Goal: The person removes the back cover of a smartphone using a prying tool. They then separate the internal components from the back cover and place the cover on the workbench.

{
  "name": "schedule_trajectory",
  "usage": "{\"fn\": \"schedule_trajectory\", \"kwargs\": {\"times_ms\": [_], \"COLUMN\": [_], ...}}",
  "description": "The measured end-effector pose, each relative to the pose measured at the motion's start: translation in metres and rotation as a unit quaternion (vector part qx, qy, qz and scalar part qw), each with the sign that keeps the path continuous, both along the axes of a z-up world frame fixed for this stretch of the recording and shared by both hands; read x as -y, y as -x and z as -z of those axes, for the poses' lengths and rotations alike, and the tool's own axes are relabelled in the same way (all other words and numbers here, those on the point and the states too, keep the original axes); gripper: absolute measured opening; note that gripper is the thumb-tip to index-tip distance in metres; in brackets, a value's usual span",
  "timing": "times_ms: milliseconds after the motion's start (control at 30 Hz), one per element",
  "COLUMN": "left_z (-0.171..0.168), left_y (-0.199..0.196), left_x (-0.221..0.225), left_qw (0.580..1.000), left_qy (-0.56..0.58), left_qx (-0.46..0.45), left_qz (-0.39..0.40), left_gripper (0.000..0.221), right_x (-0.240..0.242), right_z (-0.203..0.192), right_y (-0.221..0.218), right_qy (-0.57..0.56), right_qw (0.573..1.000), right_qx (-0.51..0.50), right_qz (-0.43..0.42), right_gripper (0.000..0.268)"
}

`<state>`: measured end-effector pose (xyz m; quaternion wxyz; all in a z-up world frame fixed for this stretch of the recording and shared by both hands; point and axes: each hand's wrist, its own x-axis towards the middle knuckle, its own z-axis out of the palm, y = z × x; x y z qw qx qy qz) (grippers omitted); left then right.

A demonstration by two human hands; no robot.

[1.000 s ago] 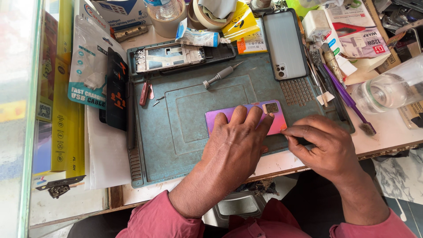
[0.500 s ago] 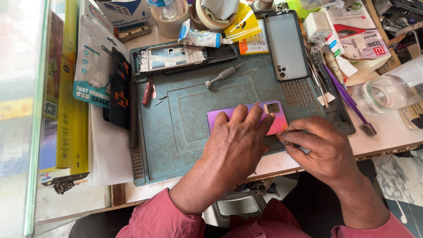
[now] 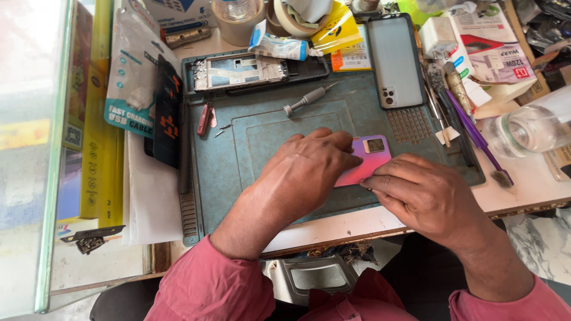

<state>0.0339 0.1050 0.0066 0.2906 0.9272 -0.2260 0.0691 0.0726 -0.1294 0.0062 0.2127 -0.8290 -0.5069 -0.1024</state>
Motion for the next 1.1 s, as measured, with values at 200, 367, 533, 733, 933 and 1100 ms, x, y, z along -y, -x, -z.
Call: {"fn": "schedule_trajectory", "kwargs": {"times_ms": [200,367,533,733,933,1100], "left_z": [0.005,0.014,0.026,0.037,0.041,0.042], "left_y": [-0.008,-0.024,-0.032,-0.038,-0.043,-0.044], "left_x": [-0.008,-0.019,-0.026,-0.029,-0.028,-0.027], "left_qw": [1.0,0.998,0.994,0.99,0.985,0.985], "left_qy": [-0.001,0.044,0.097,0.128,0.146,0.142], "left_qx": [0.008,-0.019,-0.022,-0.029,-0.055,-0.069], "left_qz": [0.007,0.028,0.047,0.058,0.074,0.074], "left_gripper": [0.031,0.045,0.043,0.043,0.047,0.05], "right_x": [-0.017,-0.029,-0.042,-0.058,-0.073,-0.081], "right_z": [0.001,0.002,0.007,0.012,0.01,0.012], "right_y": [0.005,0.009,0.013,0.02,0.026,0.033], "right_qy": [-0.006,-0.013,-0.015,-0.014,-0.038,-0.049], "right_qw": [1.0,1.0,0.998,0.998,0.996,0.996], "right_qx": [-0.008,0.014,0.032,0.036,0.037,0.035], "right_qz": [-0.012,-0.025,-0.049,-0.058,-0.071,-0.072], "right_gripper": [0.017,0.022,0.021,0.022,0.024,0.024]}}
